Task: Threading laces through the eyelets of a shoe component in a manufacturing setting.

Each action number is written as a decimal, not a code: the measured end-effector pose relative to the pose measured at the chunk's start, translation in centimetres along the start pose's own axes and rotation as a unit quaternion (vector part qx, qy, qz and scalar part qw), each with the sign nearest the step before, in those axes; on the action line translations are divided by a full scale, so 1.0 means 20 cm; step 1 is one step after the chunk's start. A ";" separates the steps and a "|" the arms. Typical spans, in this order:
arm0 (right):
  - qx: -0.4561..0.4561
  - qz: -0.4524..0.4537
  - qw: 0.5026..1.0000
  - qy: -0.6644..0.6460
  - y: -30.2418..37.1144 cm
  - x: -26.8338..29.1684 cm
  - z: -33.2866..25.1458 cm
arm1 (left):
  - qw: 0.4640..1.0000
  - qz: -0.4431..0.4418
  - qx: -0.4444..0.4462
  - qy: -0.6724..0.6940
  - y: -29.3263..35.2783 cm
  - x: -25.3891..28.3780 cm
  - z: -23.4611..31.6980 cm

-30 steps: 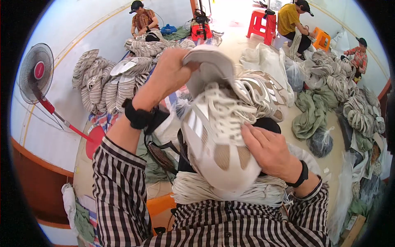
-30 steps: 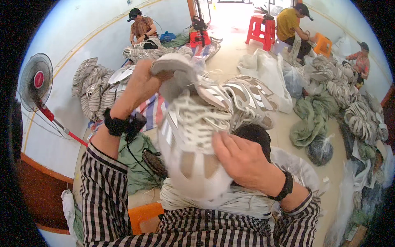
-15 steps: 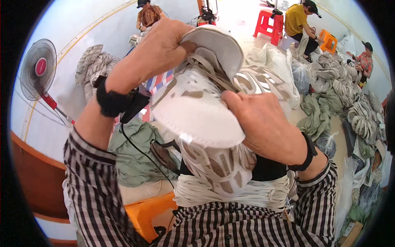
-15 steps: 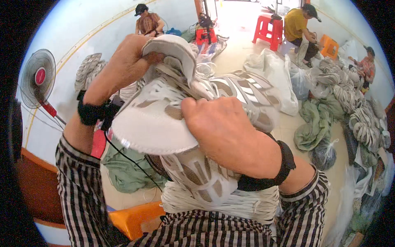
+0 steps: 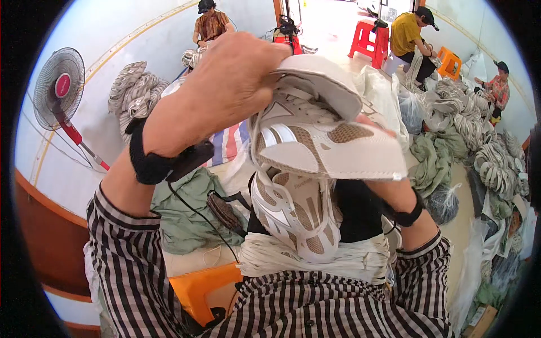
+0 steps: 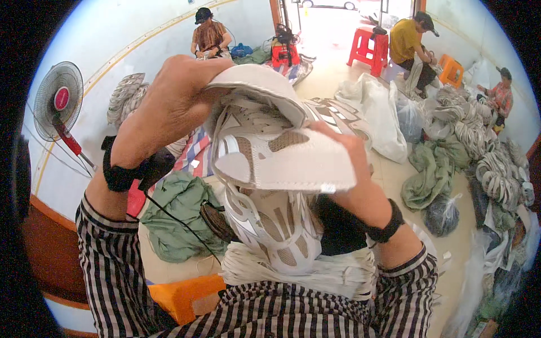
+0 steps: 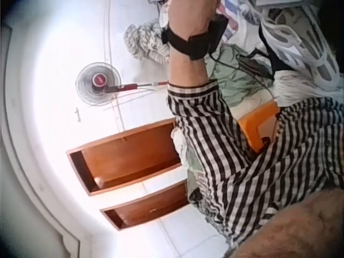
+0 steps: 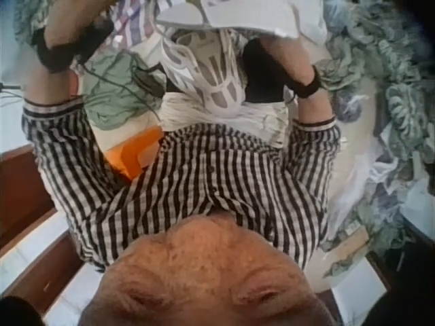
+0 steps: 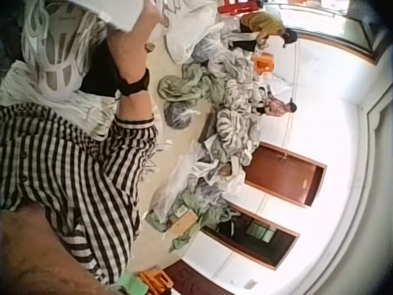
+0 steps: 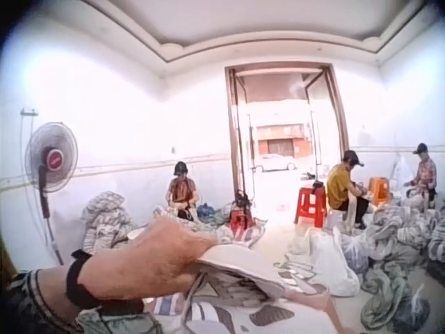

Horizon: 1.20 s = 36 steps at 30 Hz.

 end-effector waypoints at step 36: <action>-0.059 -0.087 0.986 0.128 -0.33 -0.41 0.11 | 0.957 0.006 0.196 0.213 0.55 -0.23 -0.17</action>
Point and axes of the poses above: each hand's wrist, its own y-axis away from the middle knuckle, its own x-axis out of the back of the hand, z = x × y, the point moved 5 cm from there along -y, towards the middle knuckle, and after that the axes turned 5 degrees about x, right-handed, at the moved point
